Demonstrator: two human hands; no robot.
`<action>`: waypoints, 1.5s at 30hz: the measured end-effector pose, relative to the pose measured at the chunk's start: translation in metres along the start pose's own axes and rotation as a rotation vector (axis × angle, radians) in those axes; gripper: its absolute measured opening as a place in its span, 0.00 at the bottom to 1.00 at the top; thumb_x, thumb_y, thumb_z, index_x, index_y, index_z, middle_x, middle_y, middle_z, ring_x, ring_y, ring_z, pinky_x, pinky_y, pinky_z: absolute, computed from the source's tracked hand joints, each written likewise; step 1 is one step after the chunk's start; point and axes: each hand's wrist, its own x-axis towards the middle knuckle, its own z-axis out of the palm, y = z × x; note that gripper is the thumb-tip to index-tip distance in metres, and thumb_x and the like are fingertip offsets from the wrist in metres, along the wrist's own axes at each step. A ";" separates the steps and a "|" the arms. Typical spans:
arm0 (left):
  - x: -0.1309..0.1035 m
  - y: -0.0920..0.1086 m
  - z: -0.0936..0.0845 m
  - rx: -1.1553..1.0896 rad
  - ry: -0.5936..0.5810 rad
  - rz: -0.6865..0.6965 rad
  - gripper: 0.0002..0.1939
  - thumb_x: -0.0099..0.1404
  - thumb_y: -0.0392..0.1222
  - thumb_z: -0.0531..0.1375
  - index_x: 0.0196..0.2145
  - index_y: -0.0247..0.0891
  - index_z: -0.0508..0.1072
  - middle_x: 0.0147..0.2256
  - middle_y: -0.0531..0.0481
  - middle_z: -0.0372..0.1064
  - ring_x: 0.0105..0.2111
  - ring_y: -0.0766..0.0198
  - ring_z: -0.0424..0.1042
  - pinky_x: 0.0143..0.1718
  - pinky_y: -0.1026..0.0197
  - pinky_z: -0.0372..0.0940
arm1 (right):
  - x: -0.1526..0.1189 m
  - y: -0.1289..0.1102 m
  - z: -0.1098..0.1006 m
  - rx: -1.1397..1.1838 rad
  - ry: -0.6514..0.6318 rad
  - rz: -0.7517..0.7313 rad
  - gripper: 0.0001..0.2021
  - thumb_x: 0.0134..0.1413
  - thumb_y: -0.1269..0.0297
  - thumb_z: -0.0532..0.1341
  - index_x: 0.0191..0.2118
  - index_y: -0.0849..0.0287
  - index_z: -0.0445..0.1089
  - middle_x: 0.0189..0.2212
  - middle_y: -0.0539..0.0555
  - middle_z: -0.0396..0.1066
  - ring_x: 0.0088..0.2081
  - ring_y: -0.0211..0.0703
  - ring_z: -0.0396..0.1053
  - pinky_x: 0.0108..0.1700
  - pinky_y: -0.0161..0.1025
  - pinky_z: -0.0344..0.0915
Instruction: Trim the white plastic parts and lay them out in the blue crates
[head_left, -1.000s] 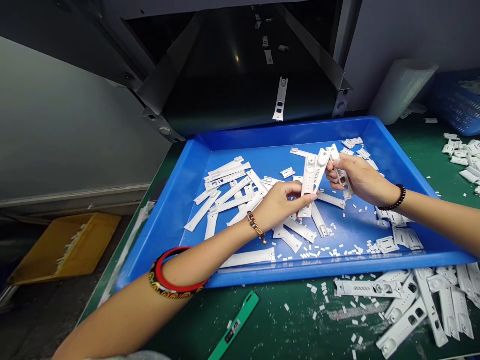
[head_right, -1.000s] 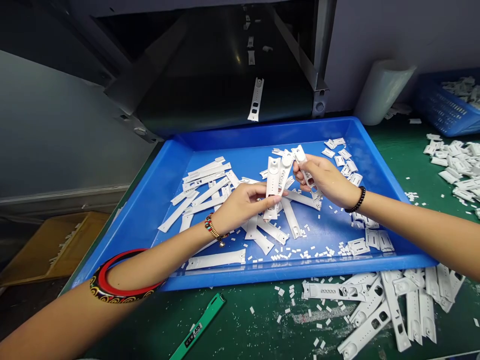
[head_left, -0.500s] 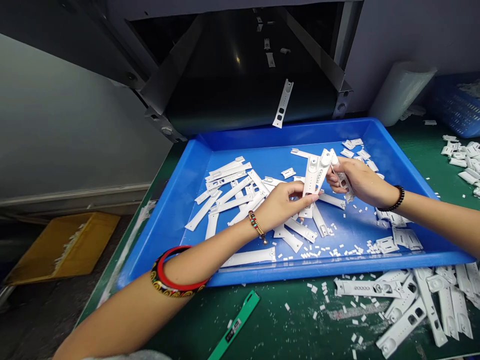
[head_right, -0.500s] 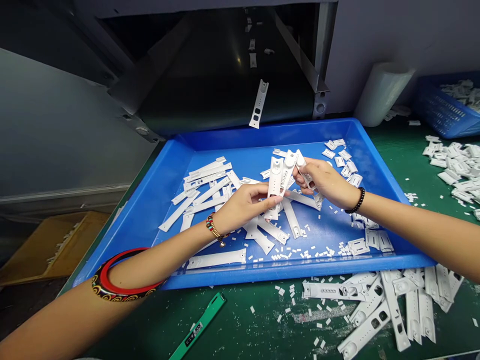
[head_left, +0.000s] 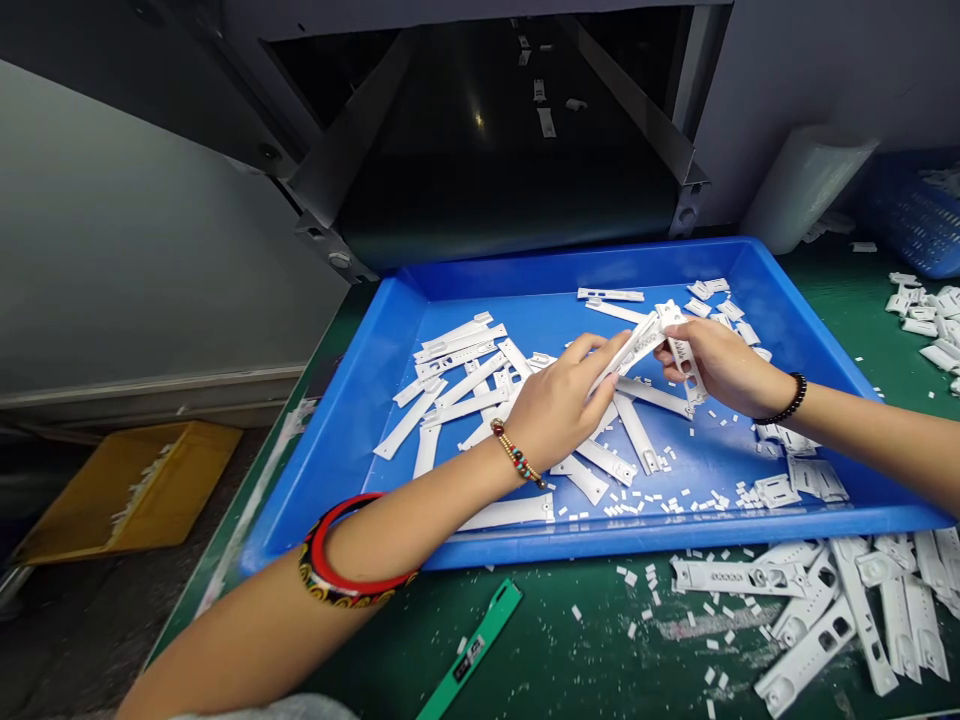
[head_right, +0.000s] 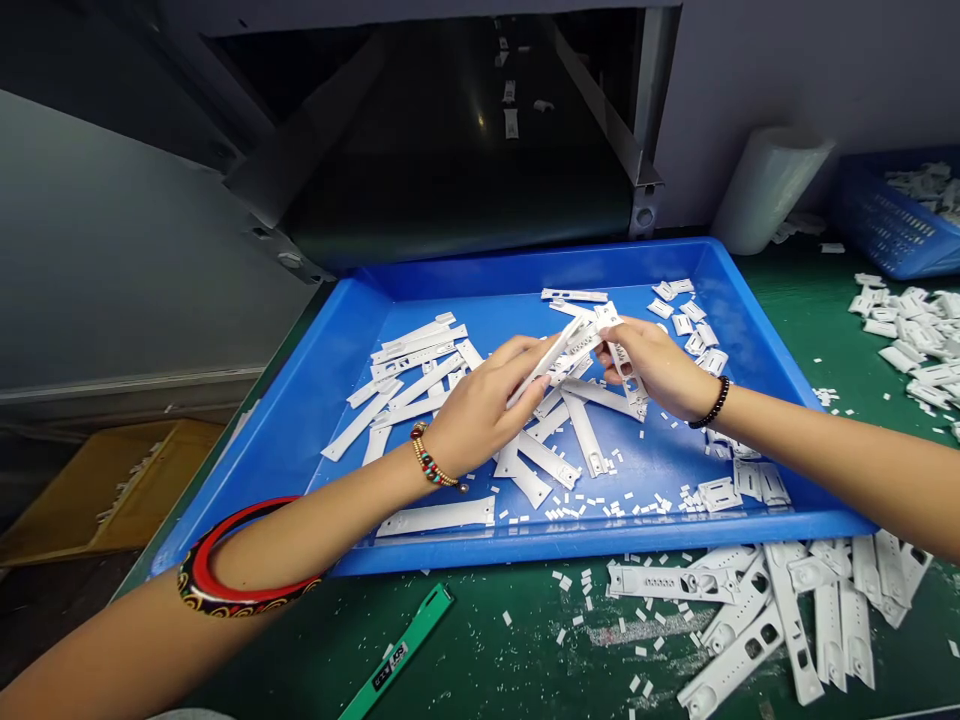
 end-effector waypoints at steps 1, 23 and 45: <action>-0.001 0.002 -0.001 0.096 0.000 -0.001 0.24 0.73 0.39 0.48 0.65 0.39 0.61 0.55 0.41 0.68 0.39 0.60 0.73 0.32 0.62 0.66 | -0.001 0.000 0.000 -0.006 -0.019 0.014 0.08 0.57 0.62 0.60 0.31 0.59 0.63 0.24 0.49 0.64 0.21 0.34 0.59 0.23 0.35 0.53; -0.005 0.002 0.001 0.284 -0.049 0.118 0.23 0.73 0.44 0.50 0.63 0.36 0.62 0.48 0.41 0.76 0.41 0.57 0.76 0.35 0.61 0.69 | -0.001 0.008 0.004 -0.062 -0.248 -0.121 0.18 0.46 0.51 0.72 0.34 0.59 0.69 0.24 0.47 0.69 0.24 0.34 0.63 0.29 0.34 0.61; 0.009 0.004 -0.013 -0.018 -0.216 0.003 0.31 0.69 0.66 0.44 0.51 0.40 0.69 0.50 0.41 0.70 0.38 0.54 0.74 0.38 0.53 0.70 | -0.183 -0.032 -0.161 -0.801 0.648 -0.393 0.06 0.58 0.69 0.56 0.42 0.54 0.65 0.32 0.49 0.65 0.33 0.38 0.64 0.40 0.41 0.63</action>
